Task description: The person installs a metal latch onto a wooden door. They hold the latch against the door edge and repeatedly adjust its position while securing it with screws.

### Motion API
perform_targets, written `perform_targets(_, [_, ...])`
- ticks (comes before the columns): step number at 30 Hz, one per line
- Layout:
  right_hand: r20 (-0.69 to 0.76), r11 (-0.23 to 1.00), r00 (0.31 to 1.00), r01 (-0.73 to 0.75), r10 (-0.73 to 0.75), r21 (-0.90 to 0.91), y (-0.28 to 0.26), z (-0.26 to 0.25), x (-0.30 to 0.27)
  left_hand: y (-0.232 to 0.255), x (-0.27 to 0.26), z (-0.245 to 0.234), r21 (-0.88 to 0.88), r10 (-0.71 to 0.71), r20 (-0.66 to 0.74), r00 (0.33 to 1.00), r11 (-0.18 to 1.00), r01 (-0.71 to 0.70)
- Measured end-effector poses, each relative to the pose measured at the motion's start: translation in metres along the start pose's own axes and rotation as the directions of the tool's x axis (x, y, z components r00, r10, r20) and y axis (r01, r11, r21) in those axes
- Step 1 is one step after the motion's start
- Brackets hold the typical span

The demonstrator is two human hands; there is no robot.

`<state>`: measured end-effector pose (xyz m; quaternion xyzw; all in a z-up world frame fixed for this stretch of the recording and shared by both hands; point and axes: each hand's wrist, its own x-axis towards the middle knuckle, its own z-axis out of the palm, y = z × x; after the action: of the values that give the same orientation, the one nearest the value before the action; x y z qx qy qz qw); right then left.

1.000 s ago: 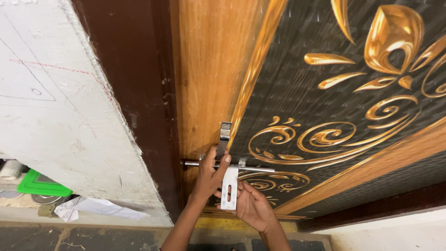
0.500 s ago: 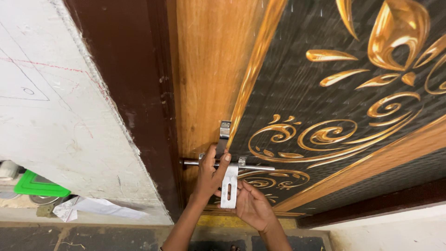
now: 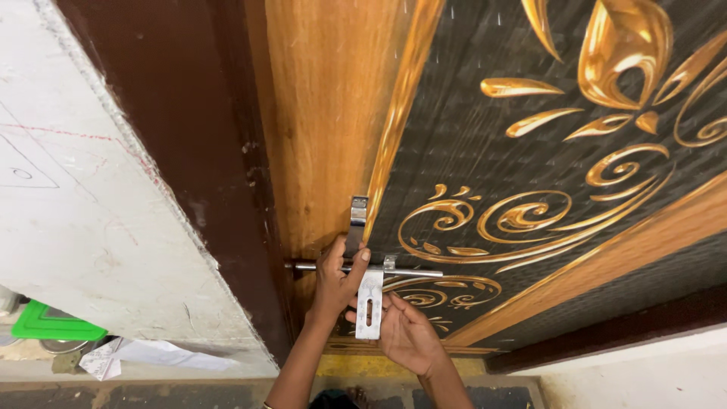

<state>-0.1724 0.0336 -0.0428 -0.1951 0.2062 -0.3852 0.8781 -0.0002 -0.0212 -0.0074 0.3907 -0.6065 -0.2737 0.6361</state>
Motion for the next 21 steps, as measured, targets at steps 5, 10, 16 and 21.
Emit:
perform_targets(5, [0.017, 1.0, 1.0, -0.014, 0.014, -0.004, -0.006, -0.01, 0.012, -0.007, 0.007, 0.003, 0.005, -0.005, -0.011, 1.0, 1.0, 0.005])
perform_targets(10, [-0.032, 0.999, 0.999, -0.033, 0.034, 0.027, -0.015, -0.026, 0.027, -0.021, 0.015, 0.01, 0.009, -0.046, -0.021, 0.999, 0.999, 0.046])
perform_targets(16, [0.034, 0.998, 0.999, -0.036, 0.034, 0.049, -0.037, -0.046, 0.037, -0.036, 0.026, 0.041, 0.069, -0.081, -0.087, 0.993, 0.994, 0.087])
perform_targets(21, [0.048, 0.997, 0.996, -0.072, 0.07, 0.042, -0.052, -0.053, 0.047, -0.054, 0.032, 0.052, 0.129, -0.076, -0.119, 0.99, 0.987, 0.091])
